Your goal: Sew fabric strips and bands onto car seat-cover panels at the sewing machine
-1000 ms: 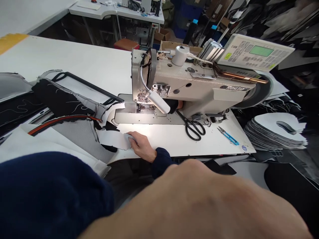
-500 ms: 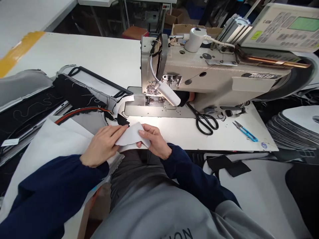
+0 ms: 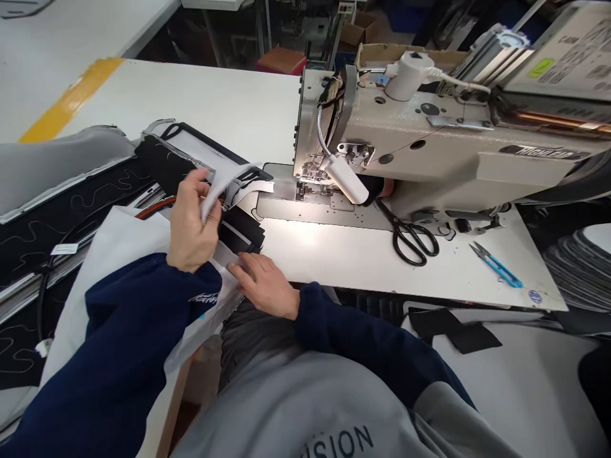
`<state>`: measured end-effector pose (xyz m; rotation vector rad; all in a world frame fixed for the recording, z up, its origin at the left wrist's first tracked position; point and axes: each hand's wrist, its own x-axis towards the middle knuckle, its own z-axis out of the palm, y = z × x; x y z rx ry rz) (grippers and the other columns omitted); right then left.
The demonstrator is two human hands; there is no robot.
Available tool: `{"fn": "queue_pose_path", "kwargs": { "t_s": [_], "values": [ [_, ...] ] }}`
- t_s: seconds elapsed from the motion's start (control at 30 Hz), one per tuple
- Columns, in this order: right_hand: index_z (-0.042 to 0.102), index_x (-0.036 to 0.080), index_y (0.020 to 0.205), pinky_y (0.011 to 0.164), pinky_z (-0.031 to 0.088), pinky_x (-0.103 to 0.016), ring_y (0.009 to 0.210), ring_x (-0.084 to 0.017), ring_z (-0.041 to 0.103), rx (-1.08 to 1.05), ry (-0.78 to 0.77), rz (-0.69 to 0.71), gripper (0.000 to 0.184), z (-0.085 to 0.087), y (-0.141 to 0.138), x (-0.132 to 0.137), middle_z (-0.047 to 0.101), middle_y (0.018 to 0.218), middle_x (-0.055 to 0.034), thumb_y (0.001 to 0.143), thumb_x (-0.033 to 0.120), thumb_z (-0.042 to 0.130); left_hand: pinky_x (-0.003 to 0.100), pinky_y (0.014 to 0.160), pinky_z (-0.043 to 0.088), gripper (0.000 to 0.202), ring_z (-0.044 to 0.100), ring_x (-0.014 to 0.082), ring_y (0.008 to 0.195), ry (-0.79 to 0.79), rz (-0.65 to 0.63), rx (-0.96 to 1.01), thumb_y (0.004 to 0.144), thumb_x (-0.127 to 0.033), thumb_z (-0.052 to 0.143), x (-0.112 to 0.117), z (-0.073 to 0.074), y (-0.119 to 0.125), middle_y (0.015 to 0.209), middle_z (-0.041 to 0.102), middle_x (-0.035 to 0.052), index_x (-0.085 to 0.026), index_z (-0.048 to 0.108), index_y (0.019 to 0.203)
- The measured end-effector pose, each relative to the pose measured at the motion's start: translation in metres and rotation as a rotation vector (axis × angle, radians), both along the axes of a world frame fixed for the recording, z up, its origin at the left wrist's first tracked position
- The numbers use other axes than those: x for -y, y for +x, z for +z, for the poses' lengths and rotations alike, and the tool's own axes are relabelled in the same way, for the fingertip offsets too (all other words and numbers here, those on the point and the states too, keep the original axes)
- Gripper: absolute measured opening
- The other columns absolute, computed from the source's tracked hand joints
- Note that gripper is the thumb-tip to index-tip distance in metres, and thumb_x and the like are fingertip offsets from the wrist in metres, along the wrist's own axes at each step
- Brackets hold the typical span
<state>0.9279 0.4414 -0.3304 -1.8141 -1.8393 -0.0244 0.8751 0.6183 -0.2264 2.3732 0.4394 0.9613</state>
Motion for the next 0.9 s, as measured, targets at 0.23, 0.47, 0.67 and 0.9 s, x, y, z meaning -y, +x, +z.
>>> {"fn": "queue_pose_path", "kwargs": {
  "t_s": [0.23,0.47,0.67,0.9],
  "values": [
    [0.066,0.016,0.098,0.072,0.042,-0.037,0.088,-0.024,0.048,0.159,-0.109,0.197,0.027,0.007,0.022,-0.046,0.061,0.096,-0.0115,0.104,0.021,0.040,0.045,0.091,0.053,0.041,0.056,0.0305,0.111,0.423,-0.067,-0.564,0.082,-0.006,0.045,0.003,-0.018,-0.019,0.146,0.039,0.0183,-0.014,0.060,0.119],
    [0.067,0.015,0.097,0.077,0.045,-0.038,0.093,-0.024,0.045,0.180,-0.096,0.134,0.031,0.001,0.107,-0.059,0.059,0.098,-0.0122,0.097,0.005,0.038,0.051,0.102,0.045,0.040,0.049,0.0368,0.121,0.508,0.001,-0.575,0.086,-0.008,0.044,-0.018,-0.056,0.011,0.134,0.052,0.0238,-0.010,0.063,0.121],
    [0.065,0.010,0.111,0.081,0.048,-0.036,0.095,-0.023,0.045,0.113,-0.001,0.125,0.034,-0.013,0.107,-0.032,0.060,0.110,-0.0143,0.093,0.000,0.038,0.047,0.086,0.044,0.038,0.052,0.0323,0.096,0.548,0.090,-0.488,0.091,-0.013,0.042,-0.017,-0.049,0.070,0.107,0.058,0.0177,-0.014,0.064,0.122],
    [0.067,0.013,0.101,0.080,0.043,-0.037,0.094,-0.023,0.047,0.143,-0.034,0.122,0.031,-0.012,0.101,-0.036,0.061,0.104,-0.0117,0.104,0.014,0.036,0.046,0.079,0.042,0.029,0.055,0.0337,0.096,0.665,-0.133,-0.773,0.094,-0.009,0.039,0.000,-0.054,0.066,0.098,0.064,0.0177,-0.014,0.068,0.097]
  ]
}}
